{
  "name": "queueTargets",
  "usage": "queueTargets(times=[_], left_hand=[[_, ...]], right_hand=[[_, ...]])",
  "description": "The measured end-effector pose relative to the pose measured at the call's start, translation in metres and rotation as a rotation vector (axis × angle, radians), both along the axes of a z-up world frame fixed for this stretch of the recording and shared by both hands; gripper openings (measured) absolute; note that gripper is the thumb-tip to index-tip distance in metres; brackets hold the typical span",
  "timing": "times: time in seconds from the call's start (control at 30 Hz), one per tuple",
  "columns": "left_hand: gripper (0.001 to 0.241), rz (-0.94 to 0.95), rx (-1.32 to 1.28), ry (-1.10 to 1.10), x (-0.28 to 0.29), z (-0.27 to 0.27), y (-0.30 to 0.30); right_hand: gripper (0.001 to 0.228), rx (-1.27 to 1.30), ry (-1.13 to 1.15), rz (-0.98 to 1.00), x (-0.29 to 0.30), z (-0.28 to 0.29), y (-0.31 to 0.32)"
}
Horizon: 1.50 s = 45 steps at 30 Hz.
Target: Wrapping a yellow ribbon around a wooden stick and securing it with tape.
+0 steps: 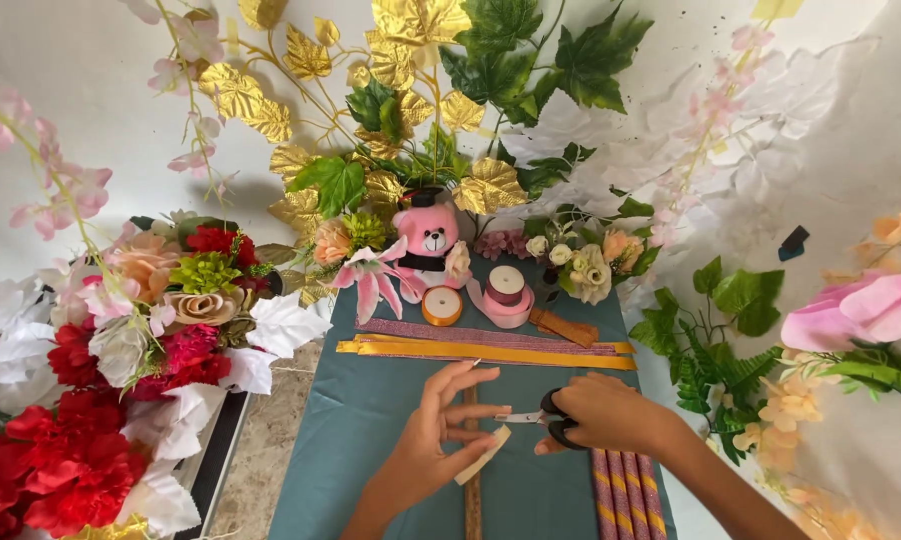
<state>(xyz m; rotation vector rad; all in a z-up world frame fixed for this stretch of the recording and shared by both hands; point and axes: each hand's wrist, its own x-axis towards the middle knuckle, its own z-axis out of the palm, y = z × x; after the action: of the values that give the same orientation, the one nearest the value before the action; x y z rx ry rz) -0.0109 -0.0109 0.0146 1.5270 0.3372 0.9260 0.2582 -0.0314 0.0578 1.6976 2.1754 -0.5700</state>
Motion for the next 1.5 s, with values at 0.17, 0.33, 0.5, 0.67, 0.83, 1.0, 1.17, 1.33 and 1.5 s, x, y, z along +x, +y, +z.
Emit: queueTargets(times=[0.17, 0.33, 0.5, 0.67, 0.83, 1.0, 1.17, 1.33, 1.5], left_hand=[[0.085, 0.001, -0.015, -0.081, -0.003, -0.002, -0.007], [0.079, 0.074, 0.035, -0.142, -0.01, 0.005, -0.012], [0.072, 0.091, 0.112, -0.151, -0.006, -0.019, -0.014], [0.071, 0.097, 0.128, -0.123, -0.008, -0.021, -0.018], [0.072, 0.087, 0.123, -0.142, -0.006, -0.024, -0.016], [0.067, 0.212, 0.202, -0.132, -0.004, -0.008, -0.015], [0.062, 0.249, 0.208, -0.093, -0.009, 0.007, -0.011], [0.058, 0.149, 0.163, -0.137, -0.004, 0.01, -0.012], [0.059, 0.071, 0.102, -0.235, 0.001, 0.007, -0.012]], right_hand=[[0.08, -0.01, 0.014, -0.196, -0.011, 0.005, -0.006], [0.055, 0.246, 0.283, -0.096, -0.017, -0.02, -0.019], [0.028, 0.68, 1.042, -0.422, -0.069, -0.043, -0.056], [0.022, 0.894, 1.067, -0.302, -0.097, -0.056, -0.057], [0.018, 1.014, 1.024, -0.295, -0.101, -0.053, -0.056], [0.012, 1.15, 0.951, -0.259, -0.104, -0.034, -0.057], [0.02, 1.109, 0.869, -0.247, -0.094, -0.018, -0.053], [0.019, 1.012, 0.906, -0.365, -0.094, -0.002, -0.051], [0.022, 1.064, 0.855, -0.386, -0.095, 0.004, -0.046]])
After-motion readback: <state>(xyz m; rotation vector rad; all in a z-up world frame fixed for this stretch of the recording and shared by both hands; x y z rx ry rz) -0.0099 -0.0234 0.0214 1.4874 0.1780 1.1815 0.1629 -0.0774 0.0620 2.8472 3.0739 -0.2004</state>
